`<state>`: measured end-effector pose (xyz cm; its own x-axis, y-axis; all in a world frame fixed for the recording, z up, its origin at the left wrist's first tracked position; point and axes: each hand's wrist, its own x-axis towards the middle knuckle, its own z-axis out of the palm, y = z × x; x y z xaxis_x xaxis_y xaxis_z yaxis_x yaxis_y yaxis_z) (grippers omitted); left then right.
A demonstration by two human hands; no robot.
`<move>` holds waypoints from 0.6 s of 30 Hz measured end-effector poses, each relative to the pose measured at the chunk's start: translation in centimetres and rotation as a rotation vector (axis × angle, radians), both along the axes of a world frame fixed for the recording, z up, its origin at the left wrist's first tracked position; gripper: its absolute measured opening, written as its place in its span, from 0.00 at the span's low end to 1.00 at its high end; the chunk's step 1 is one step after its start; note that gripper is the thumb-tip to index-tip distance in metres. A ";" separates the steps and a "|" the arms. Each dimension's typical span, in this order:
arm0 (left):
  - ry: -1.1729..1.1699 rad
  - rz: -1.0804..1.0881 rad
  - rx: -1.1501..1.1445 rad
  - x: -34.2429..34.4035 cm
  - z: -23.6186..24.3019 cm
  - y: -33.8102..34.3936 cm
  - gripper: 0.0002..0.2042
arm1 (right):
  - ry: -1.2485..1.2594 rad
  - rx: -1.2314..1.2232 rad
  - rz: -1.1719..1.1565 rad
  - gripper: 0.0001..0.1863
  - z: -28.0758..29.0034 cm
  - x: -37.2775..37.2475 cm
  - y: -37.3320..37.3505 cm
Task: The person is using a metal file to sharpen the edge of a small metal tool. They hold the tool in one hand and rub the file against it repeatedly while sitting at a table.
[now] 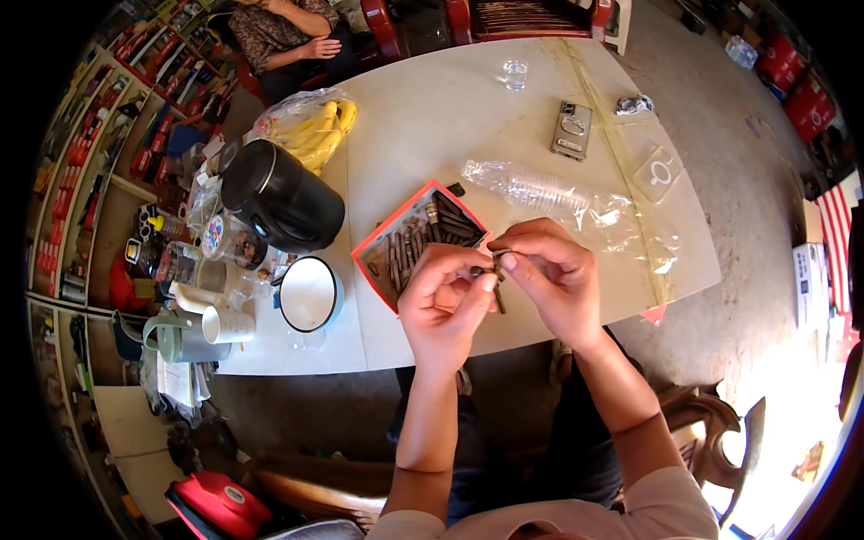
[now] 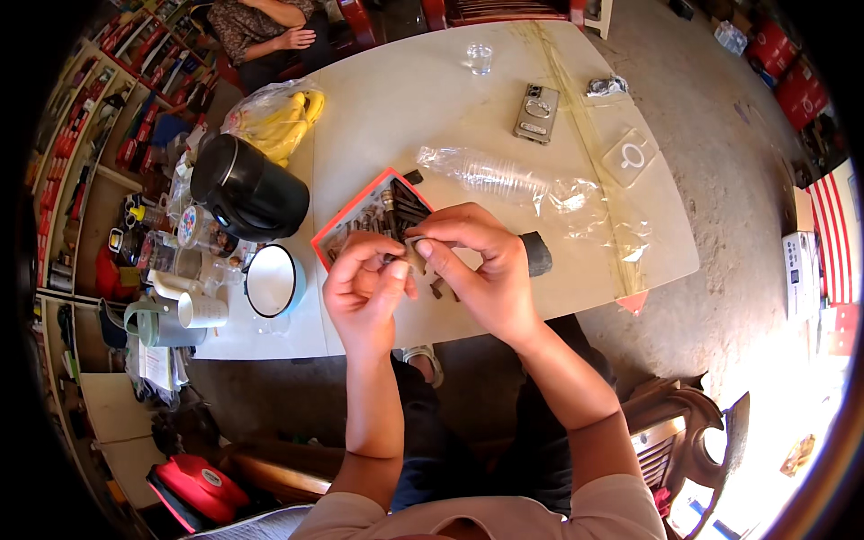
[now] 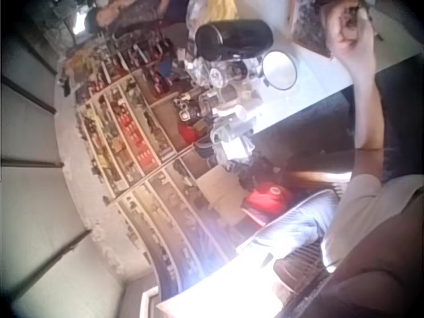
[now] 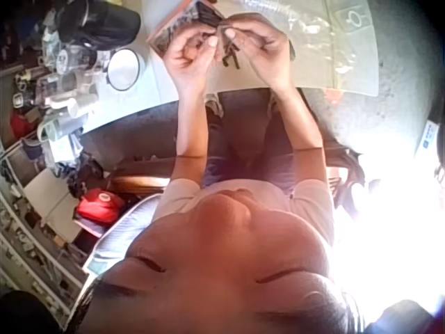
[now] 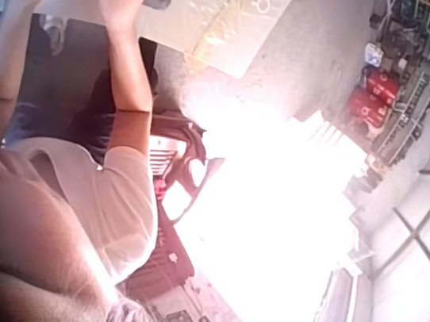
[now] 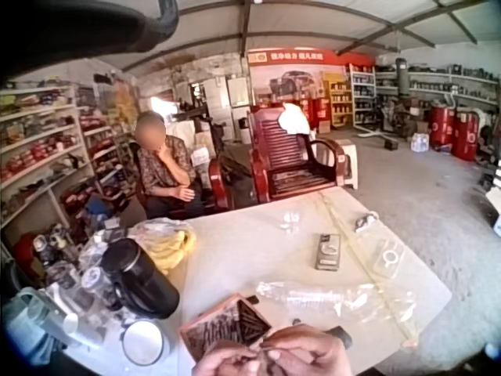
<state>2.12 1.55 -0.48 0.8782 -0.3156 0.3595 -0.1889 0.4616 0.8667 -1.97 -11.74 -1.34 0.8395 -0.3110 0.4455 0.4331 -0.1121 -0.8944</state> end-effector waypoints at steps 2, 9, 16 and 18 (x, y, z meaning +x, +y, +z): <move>-0.049 -0.061 0.041 0.0 -0.4 0.2 0.09 | 0.043 -0.034 -0.036 0.08 0.2 -0.2 0.2; -0.071 0.038 0.057 0.0 -0.1 0.2 0.10 | 0.043 0.159 0.217 0.14 0.9 -0.4 0.4; 0.159 -0.184 -0.074 0.2 0.4 0.8 0.10 | 0.182 0.480 0.226 0.09 0.0 -0.5 0.4; 0.242 -0.145 -0.102 0.2 0.1 0.9 0.11 | 0.228 0.523 0.230 0.09 0.0 -0.7 0.5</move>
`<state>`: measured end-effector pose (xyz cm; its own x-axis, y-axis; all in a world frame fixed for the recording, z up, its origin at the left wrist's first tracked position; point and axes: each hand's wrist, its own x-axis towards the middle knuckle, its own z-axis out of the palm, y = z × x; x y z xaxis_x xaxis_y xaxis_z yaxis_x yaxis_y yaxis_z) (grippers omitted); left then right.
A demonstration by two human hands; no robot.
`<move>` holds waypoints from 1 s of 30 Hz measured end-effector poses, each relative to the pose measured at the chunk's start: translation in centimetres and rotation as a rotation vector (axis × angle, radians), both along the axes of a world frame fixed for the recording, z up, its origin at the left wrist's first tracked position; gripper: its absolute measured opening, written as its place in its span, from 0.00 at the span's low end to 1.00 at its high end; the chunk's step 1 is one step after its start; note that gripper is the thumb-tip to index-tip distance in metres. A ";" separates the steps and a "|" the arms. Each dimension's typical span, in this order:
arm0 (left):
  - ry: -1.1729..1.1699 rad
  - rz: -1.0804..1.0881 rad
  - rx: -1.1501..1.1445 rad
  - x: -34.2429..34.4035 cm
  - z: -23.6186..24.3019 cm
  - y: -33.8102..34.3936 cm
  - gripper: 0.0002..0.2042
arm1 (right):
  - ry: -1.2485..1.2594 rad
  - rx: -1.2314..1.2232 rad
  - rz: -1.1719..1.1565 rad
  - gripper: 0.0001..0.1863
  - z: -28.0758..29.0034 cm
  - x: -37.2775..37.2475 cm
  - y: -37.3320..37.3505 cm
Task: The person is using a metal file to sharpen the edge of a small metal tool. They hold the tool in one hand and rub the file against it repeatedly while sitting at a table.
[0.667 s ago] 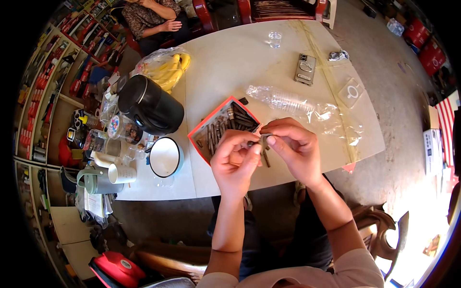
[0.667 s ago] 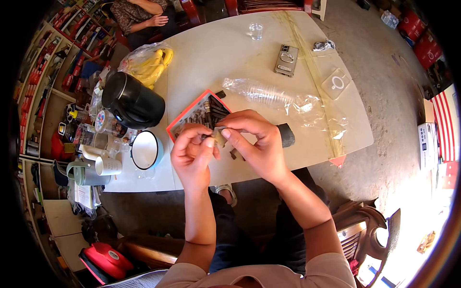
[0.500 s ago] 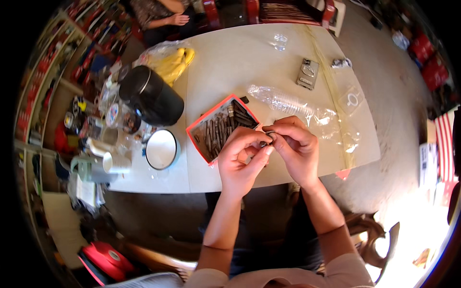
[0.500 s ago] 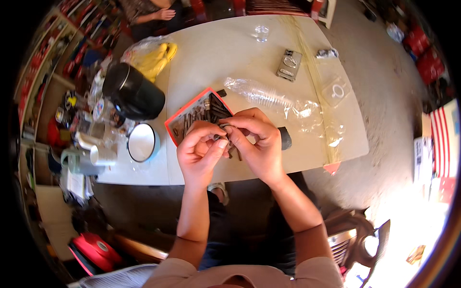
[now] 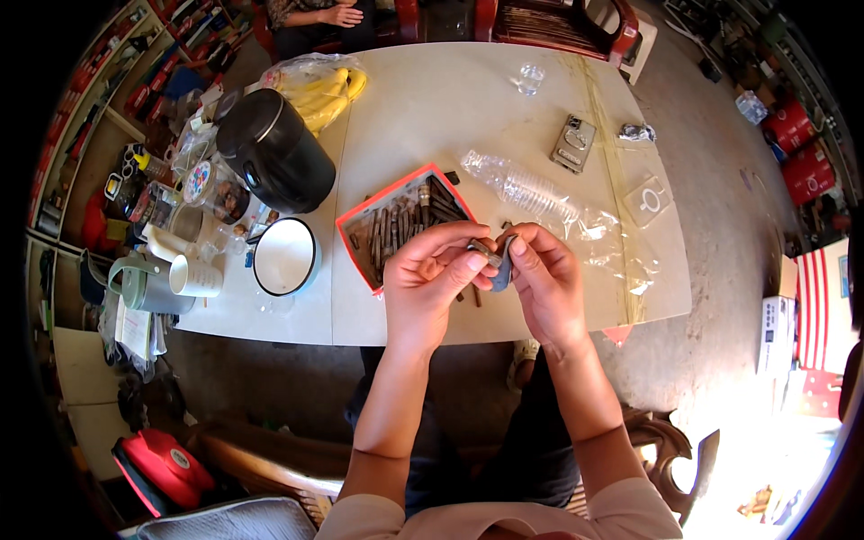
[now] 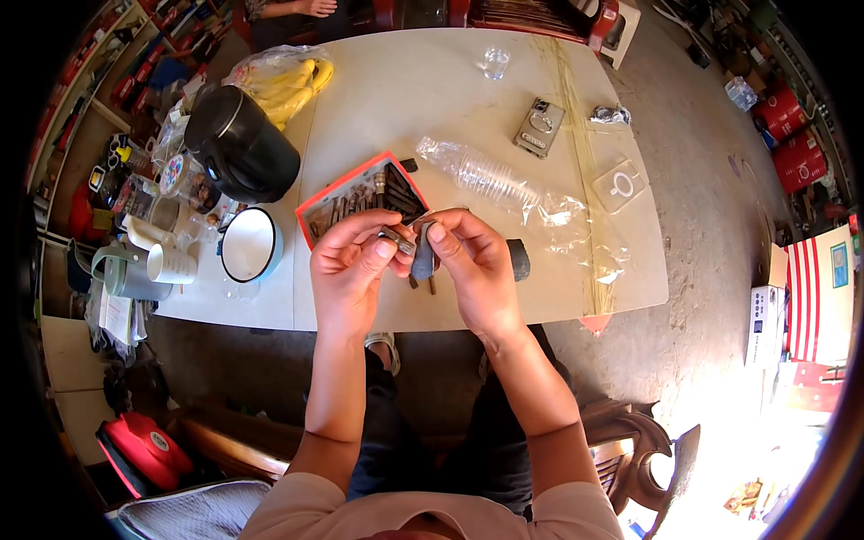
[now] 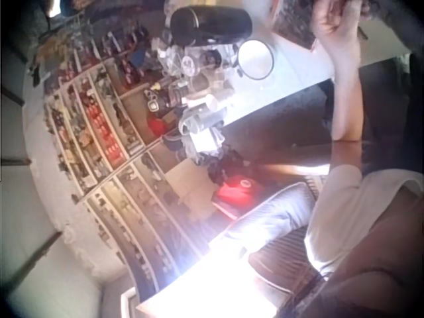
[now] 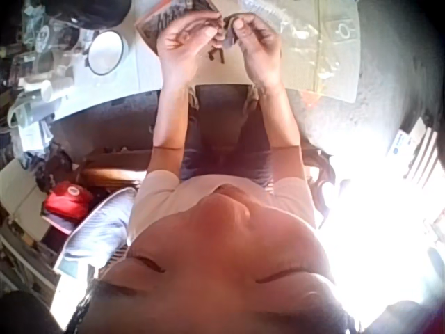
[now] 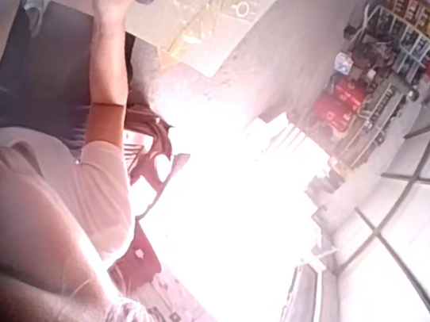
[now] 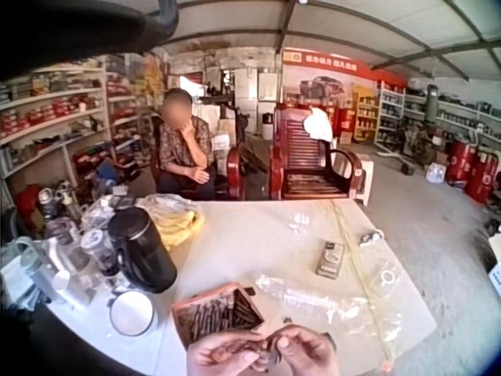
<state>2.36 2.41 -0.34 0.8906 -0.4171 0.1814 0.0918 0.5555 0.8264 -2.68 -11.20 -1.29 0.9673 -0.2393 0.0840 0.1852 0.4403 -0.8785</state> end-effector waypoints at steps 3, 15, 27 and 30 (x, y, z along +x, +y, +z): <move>0.042 0.002 -0.038 0.3 -0.4 0.3 0.11 | 0.021 0.038 0.052 0.09 0.2 -0.2 0.1; 0.089 -0.008 -0.138 0.1 0.1 1.0 0.12 | -0.128 -0.172 0.034 0.08 2.1 -0.8 1.5; 0.027 0.036 -0.056 0.0 0.6 1.2 0.11 | -0.055 -0.125 -0.040 0.08 3.6 -1.4 2.1; -0.033 0.085 -0.008 0.0 0.5 1.1 0.10 | -0.093 -0.299 -0.066 0.09 2.6 -1.3 1.6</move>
<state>2.39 3.50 0.16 0.9161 -0.3390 0.2140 0.0175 0.5671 0.8235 -3.95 -9.58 1.32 0.9355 -0.2522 0.2475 0.2904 0.1495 -0.9452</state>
